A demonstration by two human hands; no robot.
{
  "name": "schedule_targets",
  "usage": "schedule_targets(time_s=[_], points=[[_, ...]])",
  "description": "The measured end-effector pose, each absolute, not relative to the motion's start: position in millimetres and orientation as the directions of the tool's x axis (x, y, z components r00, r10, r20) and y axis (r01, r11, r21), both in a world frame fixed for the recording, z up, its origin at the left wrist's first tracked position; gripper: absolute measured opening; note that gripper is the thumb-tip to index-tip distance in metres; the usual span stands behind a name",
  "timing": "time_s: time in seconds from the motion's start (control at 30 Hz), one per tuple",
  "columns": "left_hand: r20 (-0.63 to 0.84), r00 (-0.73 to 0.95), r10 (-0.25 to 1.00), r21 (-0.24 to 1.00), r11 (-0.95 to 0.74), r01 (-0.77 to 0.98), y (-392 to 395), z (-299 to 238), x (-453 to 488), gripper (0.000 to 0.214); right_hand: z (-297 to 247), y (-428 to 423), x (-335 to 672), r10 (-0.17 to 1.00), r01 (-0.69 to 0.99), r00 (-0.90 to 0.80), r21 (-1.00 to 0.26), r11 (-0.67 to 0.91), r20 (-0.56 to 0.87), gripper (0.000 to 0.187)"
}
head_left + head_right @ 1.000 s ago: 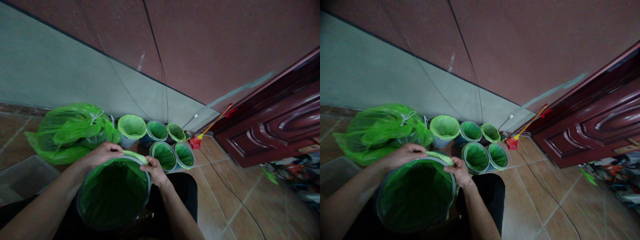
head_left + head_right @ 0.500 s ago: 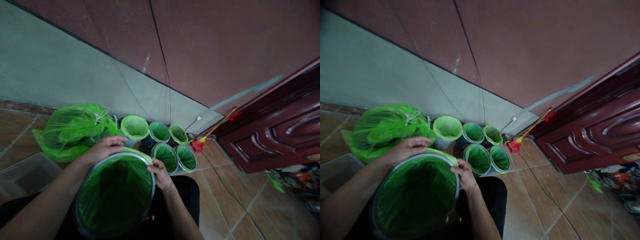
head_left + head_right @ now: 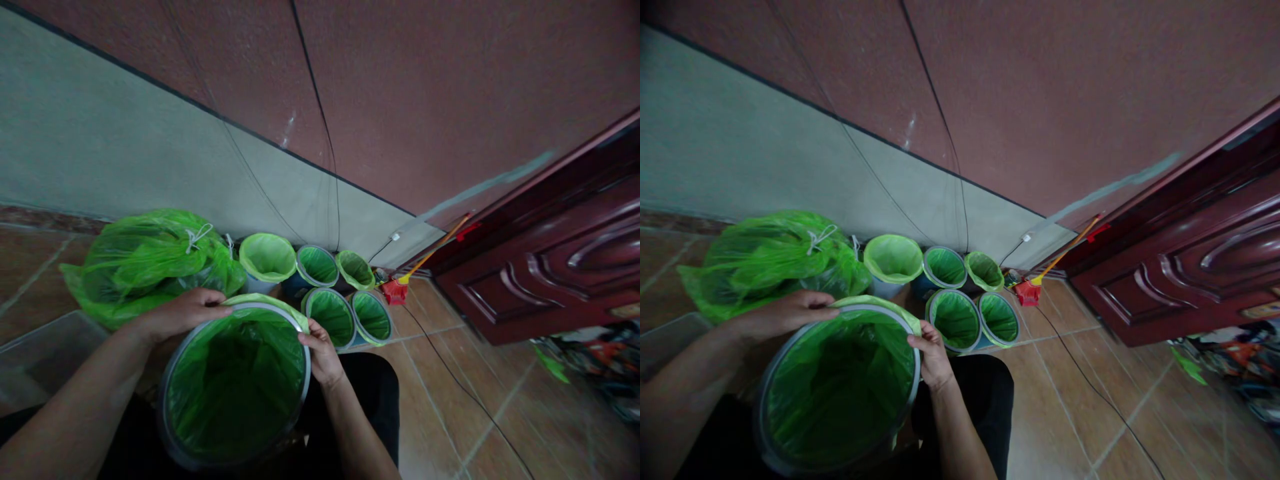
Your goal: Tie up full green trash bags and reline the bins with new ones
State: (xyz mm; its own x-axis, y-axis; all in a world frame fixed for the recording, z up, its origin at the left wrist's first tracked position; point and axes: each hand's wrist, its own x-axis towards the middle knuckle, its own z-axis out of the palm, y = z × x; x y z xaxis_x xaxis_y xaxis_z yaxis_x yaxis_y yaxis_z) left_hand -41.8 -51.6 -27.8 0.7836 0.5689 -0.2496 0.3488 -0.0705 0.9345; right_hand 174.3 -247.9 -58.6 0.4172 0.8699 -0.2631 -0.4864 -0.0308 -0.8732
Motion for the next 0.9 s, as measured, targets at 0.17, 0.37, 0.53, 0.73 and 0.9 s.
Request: schedule_targets(time_s=[0.17,0.37,0.53,0.73,0.9], points=[[-0.237,0.773,0.589,0.947,-0.038,0.320,-50.0,-30.5,-36.4,0.038,-68.1,-255.4,182.3,0.876,-0.455,0.397,-0.888,-0.071,-0.273,0.030],[-0.237,0.827,0.509,0.970,0.071,0.234,-55.8,-31.9,-29.7,0.040,-67.9,-252.9,192.3,0.888,-0.296,0.359,-0.937,-0.185,-0.289,0.031],[-0.191,0.840,0.509,0.977,0.018,0.211,-58.0,-32.5,-25.9,0.038,-67.0,-233.2,185.6,0.851,-0.203,0.484,-0.972,-0.116,-0.203,0.031],[-0.190,0.815,0.547,0.974,0.005,0.224,-57.8,-33.2,-23.4,0.037,-61.8,-224.0,185.1,0.789,-0.177,0.611,-0.982,0.060,-0.062,0.030],[-0.122,0.856,0.502,0.978,-0.084,0.189,-59.8,-43.1,-16.3,0.031,-55.0,-210.9,181.7,0.939,0.147,0.344,-0.986,-0.081,-0.026,0.067]])
